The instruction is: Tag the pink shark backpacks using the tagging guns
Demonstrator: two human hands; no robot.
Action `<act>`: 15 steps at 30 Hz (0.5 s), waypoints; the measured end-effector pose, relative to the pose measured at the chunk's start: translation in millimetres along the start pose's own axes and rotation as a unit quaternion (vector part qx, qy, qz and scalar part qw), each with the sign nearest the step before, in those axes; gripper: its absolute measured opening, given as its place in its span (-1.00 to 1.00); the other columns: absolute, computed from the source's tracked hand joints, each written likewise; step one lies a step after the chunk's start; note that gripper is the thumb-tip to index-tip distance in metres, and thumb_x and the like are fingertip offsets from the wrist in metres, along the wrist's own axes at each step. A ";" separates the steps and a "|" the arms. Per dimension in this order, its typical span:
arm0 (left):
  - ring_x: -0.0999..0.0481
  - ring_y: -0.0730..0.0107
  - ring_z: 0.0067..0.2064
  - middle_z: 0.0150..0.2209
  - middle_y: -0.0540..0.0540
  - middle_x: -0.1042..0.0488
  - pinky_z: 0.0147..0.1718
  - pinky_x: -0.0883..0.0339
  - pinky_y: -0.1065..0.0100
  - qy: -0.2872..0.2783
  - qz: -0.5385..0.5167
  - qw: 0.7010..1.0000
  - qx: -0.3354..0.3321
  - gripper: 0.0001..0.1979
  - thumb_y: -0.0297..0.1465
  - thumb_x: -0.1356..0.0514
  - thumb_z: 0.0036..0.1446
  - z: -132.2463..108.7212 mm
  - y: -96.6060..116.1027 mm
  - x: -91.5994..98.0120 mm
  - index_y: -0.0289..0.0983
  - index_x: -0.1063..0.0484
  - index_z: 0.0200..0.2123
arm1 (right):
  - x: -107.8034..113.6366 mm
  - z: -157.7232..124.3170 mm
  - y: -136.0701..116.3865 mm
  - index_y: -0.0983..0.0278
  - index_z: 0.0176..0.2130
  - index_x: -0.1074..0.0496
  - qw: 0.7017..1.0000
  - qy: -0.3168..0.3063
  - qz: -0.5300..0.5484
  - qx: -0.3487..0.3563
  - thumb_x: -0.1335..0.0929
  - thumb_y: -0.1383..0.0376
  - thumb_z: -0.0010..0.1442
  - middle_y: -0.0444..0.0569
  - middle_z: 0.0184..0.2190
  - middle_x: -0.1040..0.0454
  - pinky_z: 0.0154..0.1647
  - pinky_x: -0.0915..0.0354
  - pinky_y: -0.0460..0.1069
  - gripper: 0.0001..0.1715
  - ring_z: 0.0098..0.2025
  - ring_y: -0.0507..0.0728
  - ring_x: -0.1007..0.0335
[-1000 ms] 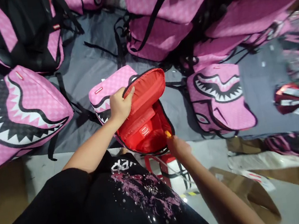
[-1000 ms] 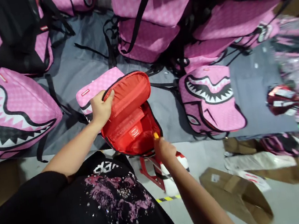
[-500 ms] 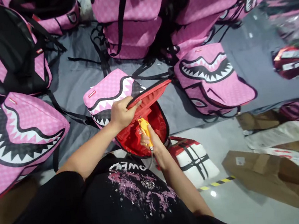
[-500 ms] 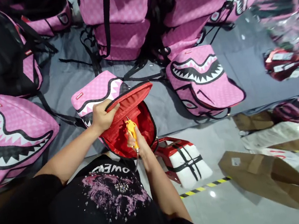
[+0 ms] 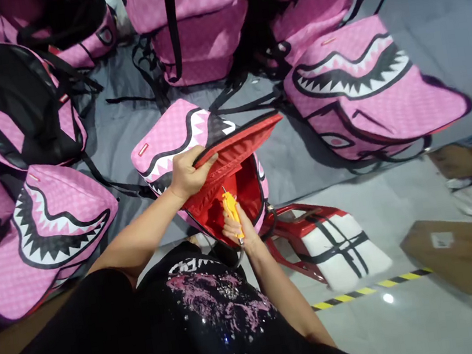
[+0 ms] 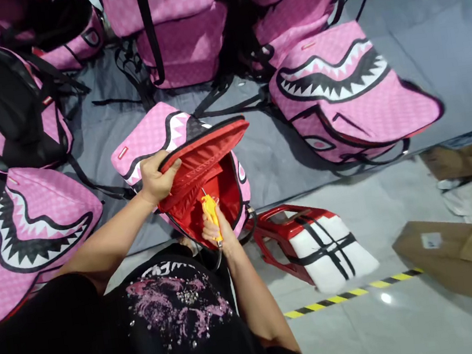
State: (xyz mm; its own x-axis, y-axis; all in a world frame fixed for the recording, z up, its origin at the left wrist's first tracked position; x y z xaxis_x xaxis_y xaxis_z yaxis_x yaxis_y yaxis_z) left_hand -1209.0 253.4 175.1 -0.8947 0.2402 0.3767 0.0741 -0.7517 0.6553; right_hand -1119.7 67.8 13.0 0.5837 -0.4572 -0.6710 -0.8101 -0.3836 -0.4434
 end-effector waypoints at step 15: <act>-0.04 0.63 -0.62 -0.64 0.13 -0.04 -0.60 0.05 0.47 -0.035 -0.022 0.996 -0.074 -0.58 -0.27 -0.18 0.27 17.5 9.7 -13.2 -0.26 -0.13 -0.59 | -11.2 0.9 6.6 0.26 -0.42 -0.30 0.993 0.017 -0.113 -0.015 -0.22 -0.38 0.12 -0.32 -0.80 -0.02 -0.76 -0.02 -0.14 -0.24 -0.78 -0.08 0.10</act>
State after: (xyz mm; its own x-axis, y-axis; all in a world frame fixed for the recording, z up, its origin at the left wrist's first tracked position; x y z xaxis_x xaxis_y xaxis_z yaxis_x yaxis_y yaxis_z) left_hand -1188.8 253.7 187.9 -0.8627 0.3129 0.3973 -0.0349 -0.8205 0.5706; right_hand -1131.7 71.1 17.0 0.7525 -0.3841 -0.5350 -0.6565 -0.5029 -0.5623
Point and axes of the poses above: each hand's wrist, its own z-axis towards the middle knuckle, its own x-axis out of the back of the hand, y = z × x, the point moved 1 cm from there along z, towards the middle knuckle
